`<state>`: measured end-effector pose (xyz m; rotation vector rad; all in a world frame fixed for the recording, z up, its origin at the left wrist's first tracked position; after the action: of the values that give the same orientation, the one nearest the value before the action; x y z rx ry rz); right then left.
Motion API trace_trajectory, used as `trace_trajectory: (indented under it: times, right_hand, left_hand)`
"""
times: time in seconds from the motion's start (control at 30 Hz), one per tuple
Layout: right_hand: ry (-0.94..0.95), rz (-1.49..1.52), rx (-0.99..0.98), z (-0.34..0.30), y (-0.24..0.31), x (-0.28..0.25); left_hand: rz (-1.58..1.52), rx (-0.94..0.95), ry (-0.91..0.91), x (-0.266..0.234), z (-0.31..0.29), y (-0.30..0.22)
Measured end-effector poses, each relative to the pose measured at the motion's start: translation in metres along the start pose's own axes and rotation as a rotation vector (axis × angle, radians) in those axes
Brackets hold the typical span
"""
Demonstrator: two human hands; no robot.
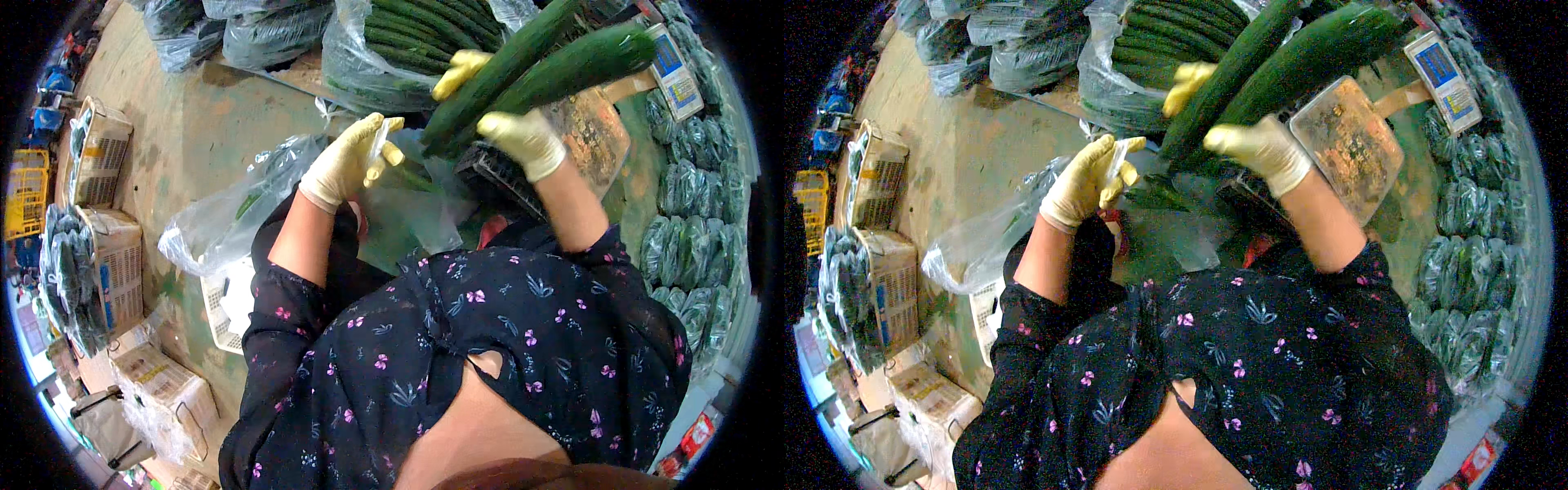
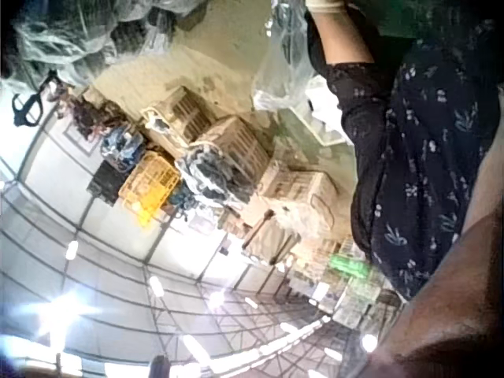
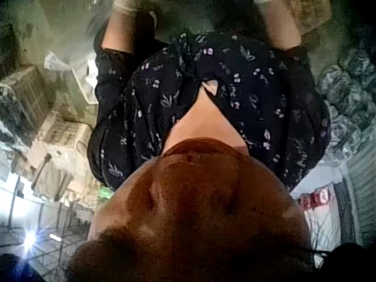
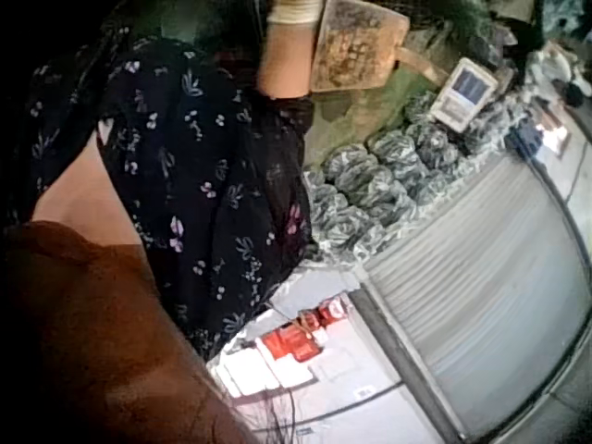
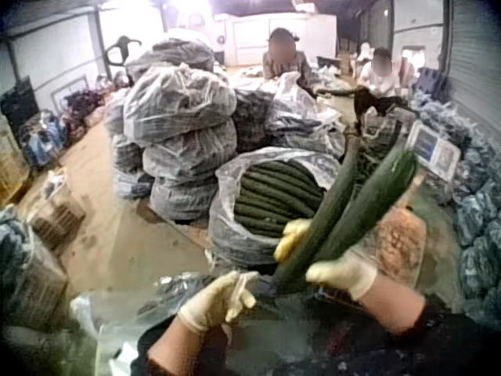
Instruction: The person sorts cucumbers by hand, picking them from a large bag and placing them into smaller plastic bags before weighing them on a digital scale and tying the bags.
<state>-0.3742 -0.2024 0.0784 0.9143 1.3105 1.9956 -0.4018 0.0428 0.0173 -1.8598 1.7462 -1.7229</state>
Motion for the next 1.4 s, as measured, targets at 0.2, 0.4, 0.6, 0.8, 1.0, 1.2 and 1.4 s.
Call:
trace_trajectory:
  times: [0.2, 0.4, 0.6, 0.8, 1.0, 1.2, 1.4]
  right_hand:
    - [-0.107, 0.002, 0.196, -0.066, -0.148, 0.035]
    - [-0.166, -0.849, 0.747, -0.122, -0.217, 0.008]
    - [0.214, -1.029, 1.076, -0.152, -0.205, -0.018]
    - [0.948, -0.541, 1.465, -0.155, -0.116, -0.029]
    - [0.073, -0.451, 0.676, 0.002, -0.013, -0.045]
    - [-0.218, -1.318, 0.383, 0.09, -0.109, -0.129]
    - [-0.068, -1.549, 0.627, 0.11, -0.147, -0.128]
  left_hand:
    - [-0.006, 0.04, 0.077, -0.002, -0.012, 0.001]
    - [-0.034, 0.086, 0.084, -0.015, -0.012, -0.002]
    - [0.129, -0.092, -0.288, -0.021, -0.006, 0.002]
    - [0.061, -0.01, -0.245, -0.027, -0.003, 0.002]
    - [0.163, -0.042, -0.248, -0.006, 0.007, 0.003]
    - [0.205, -0.086, -0.272, 0.009, 0.017, 0.003]
    - [0.194, -0.095, -0.289, 0.012, 0.017, -0.003]
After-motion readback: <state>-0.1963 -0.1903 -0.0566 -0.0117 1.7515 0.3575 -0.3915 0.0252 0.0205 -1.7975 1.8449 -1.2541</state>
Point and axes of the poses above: each hand's wrist, its own z-axis towards the middle knuckle, its own x-axis out of the palm, y = z × x, the point moved 1 cm from there along z, towards the middle knuckle, and after that the axes turned 2 degrees about z, right-handed, at the moved point
